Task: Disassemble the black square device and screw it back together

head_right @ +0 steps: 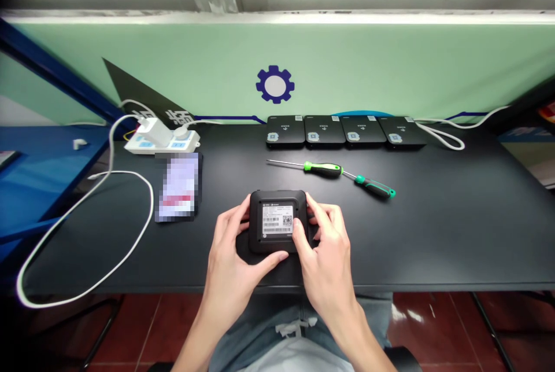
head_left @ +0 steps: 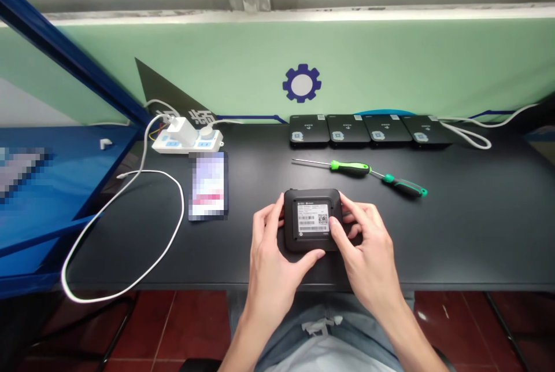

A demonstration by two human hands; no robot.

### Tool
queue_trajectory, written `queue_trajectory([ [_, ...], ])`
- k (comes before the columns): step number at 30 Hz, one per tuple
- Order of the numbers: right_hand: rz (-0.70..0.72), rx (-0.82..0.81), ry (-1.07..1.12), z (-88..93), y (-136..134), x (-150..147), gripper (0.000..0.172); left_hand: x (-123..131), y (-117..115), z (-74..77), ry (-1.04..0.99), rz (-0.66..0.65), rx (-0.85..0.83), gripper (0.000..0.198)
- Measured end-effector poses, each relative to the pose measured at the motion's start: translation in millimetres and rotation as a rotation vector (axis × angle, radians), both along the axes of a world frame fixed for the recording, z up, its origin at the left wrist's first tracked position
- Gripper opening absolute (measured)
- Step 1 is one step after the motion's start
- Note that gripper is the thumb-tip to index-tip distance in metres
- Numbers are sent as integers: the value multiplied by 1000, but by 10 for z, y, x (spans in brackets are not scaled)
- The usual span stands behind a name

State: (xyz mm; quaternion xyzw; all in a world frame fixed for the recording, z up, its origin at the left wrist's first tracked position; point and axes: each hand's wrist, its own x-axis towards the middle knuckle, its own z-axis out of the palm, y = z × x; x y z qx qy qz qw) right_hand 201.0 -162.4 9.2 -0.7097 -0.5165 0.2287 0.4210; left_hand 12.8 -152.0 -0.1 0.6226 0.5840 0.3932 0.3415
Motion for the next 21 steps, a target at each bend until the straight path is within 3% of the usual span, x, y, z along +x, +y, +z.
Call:
queue_trajectory([
  [16, 22, 3, -195, -122, 1, -45, 54, -11, 92, 77, 47, -6, -164, 111],
  [21, 24, -2, -176, -125, -5, -32, 54, -51, 95, 112, 68, -72, -164, 106],
])
